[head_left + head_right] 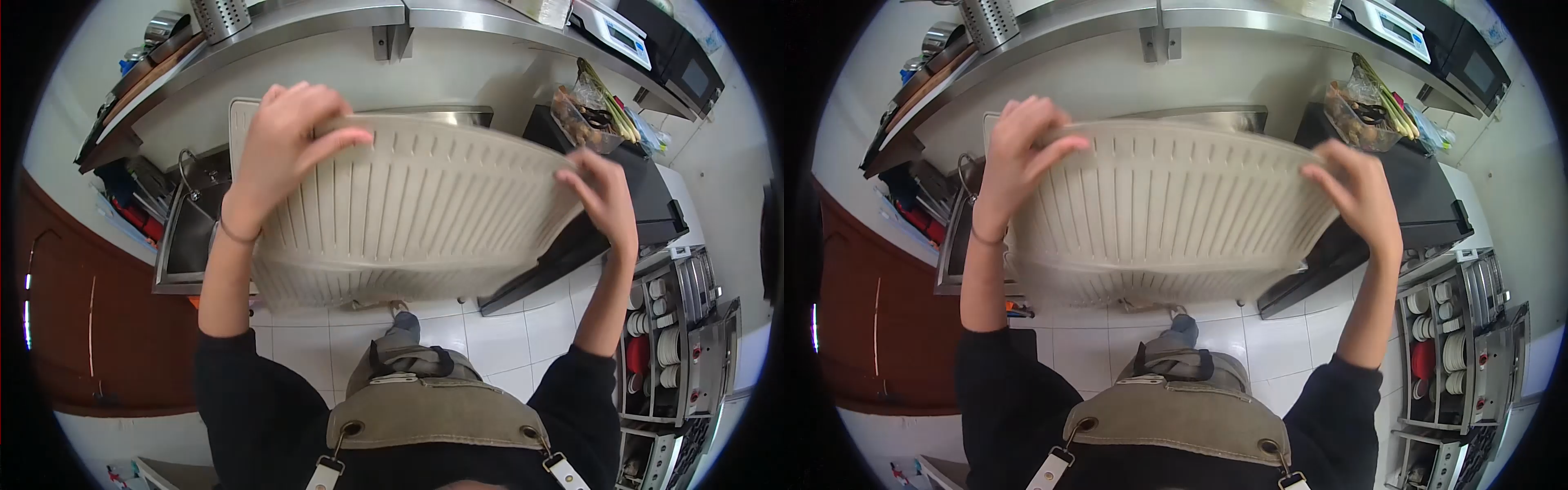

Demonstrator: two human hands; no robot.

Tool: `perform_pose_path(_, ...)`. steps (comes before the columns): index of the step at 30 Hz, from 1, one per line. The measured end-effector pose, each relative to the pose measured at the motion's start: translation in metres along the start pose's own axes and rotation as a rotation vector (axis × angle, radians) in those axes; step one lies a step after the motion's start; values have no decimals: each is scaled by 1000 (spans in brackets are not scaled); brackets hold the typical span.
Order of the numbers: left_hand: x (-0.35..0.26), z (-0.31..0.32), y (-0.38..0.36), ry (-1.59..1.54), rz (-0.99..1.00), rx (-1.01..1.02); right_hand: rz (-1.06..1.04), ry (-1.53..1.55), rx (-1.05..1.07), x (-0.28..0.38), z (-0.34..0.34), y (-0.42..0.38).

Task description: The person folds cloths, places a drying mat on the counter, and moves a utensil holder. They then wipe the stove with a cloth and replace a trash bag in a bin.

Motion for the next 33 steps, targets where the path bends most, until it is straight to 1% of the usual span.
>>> perform_pose_path(2, 39, 34, 12, -1, 3, -2, -77, -115, 8, -13, 8, 46)
perform_pose_path(4, 80, 73, 26, -2, 9, -5, -127, -205, -30, -36, 21, 91)
perform_pose_path(6, 113, 107, 37, 36, 53, -49, -149, -263, -95, -70, 36, 134)
perform_pose_path(7, 127, 123, 39, 33, 56, -52, -89, -357, -121, -83, 42, 151)
perform_pose_path(8, 141, 140, 42, 38, 51, -36, -103, -318, -187, -90, 44, 160)
perform_pose_path(10, 156, 158, 49, 45, 46, -29, -179, -369, -270, -92, 50, 169)
perform_pose_path(12, 146, 169, 40, 155, 76, -18, -192, -453, -362, -96, 57, 154)
perform_pose_path(14, 135, 190, 17, 155, 62, 99, -269, -467, -357, -112, 81, 128)
perform_pose_path(16, 133, 231, -30, 36, 12, 254, -238, -428, -179, -140, 123, 93)
perform_pose_path(18, 120, 278, -94, -224, -123, 401, -66, -298, -43, -193, 175, 45)
perform_pose_path(20, 103, 336, -170, -417, -290, 552, 83, -281, 41, -229, 219, 1)
perform_pose_path(22, 80, 382, -227, -553, -467, 697, 129, -234, 12, -261, 256, -41)
perform_pose_path(24, 57, 394, -251, -609, -446, 693, 163, -296, 156, -281, 289, -72)
perform_pose_path(26, 50, 397, -255, -662, -422, 683, 270, -230, 151, -293, 298, -89)
perform_pose_path(28, 54, 395, -263, -714, -586, 697, 266, -233, 102, -293, 299, -97)
perform_pose_path(32, 49, 404, -290, -687, -605, 671, 299, -199, 52, -293, 306, -102)
perform_pose_path(33, 47, 405, -293, -684, -606, 671, 329, -180, -10, -293, 303, -104)
Point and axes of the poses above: each hand's wrist, its own y-axis towards the middle knuckle, its own z-axis out of the palm, x = y × z, the point moved 9 cm from there along y, towards the middle knuckle, and after that the axes turned 4 degrees about y, right-handed, at the moved point
